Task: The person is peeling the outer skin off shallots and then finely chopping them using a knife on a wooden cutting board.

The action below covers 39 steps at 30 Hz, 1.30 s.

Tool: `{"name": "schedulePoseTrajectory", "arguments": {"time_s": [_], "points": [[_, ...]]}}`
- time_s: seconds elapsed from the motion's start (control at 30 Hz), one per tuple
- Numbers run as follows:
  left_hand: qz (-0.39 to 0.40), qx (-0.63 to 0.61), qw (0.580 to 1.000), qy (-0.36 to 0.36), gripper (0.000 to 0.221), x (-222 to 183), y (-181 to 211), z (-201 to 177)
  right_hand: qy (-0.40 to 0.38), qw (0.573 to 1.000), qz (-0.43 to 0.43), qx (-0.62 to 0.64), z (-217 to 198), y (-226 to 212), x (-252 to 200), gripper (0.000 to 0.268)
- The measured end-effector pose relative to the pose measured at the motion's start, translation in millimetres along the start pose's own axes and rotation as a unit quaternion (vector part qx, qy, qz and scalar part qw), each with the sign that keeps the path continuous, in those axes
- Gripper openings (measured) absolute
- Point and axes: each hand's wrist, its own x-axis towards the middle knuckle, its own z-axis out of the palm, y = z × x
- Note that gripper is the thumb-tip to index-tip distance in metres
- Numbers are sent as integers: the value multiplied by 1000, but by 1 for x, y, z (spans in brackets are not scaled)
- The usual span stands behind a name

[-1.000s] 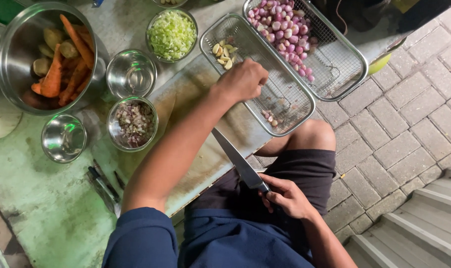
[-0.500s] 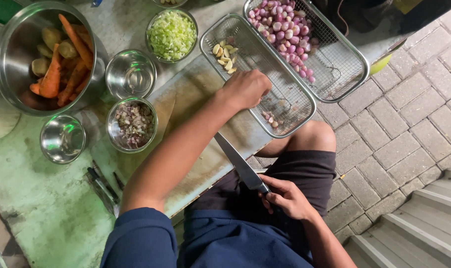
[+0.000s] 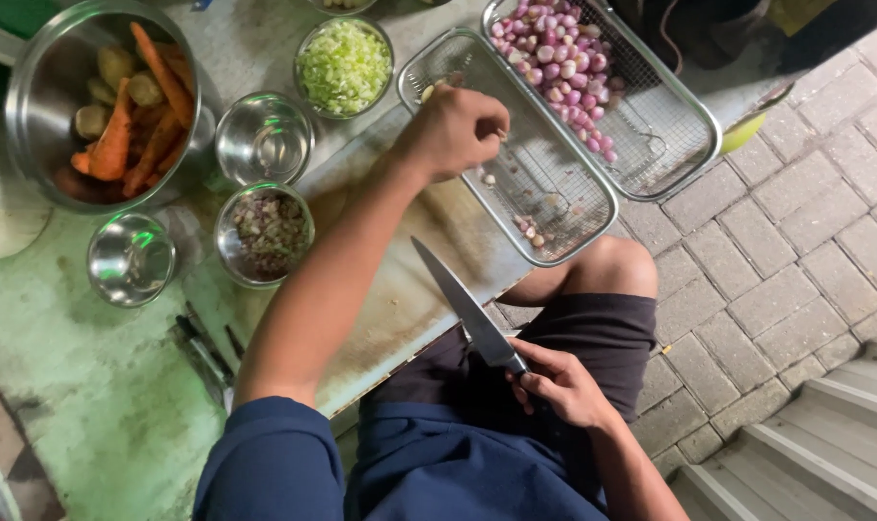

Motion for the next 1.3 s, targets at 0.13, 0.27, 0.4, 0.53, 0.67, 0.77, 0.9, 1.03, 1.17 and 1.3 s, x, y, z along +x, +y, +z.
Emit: {"name": "schedulePoseTrajectory", "arguments": {"time_s": [0.13, 0.27, 0.4, 0.53, 0.67, 0.77, 0.9, 1.03, 1.17, 1.3], "points": [[-66, -28, 996, 62, 12, -52, 41, -49, 0, 1000, 3, -11, 4, -7, -2, 55], [-109, 30, 988, 103, 11, -137, 32, -23, 44, 996, -73, -40, 9, -8, -5, 54], [-184, -22, 971, 153, 13, -186, 53, 11, 101, 991, -68, -50, 7, 5, -16, 56], [-131, -59, 960, 239, 14, -201, 66, 25, 101, 984, -44, -141, 26, -7, -14, 54], [-124, 1, 965, 232, 11, -208, 67, 15, 138, 964, -10, -228, 48, -20, -10, 52], [-134, 10, 973, 189, 21, -218, 60, 12, 177, 935, 36, -304, 68, -36, -7, 53], [-111, 30, 976, 185, 31, -226, 53, 9, 185, 911, 37, -368, 85, -48, -4, 55], [-62, 72, 982, 166, 36, -221, 57, 5, 188, 895, 40, -403, 92, -50, -3, 52], [-34, 76, 978, 193, 23, -218, 49, 17, 200, 895, 69, -394, 98, -52, 2, 53], [-21, 72, 974, 214, 17, -213, 49, 16, 175, 878, 58, -442, 101, -59, 2, 51]]}}
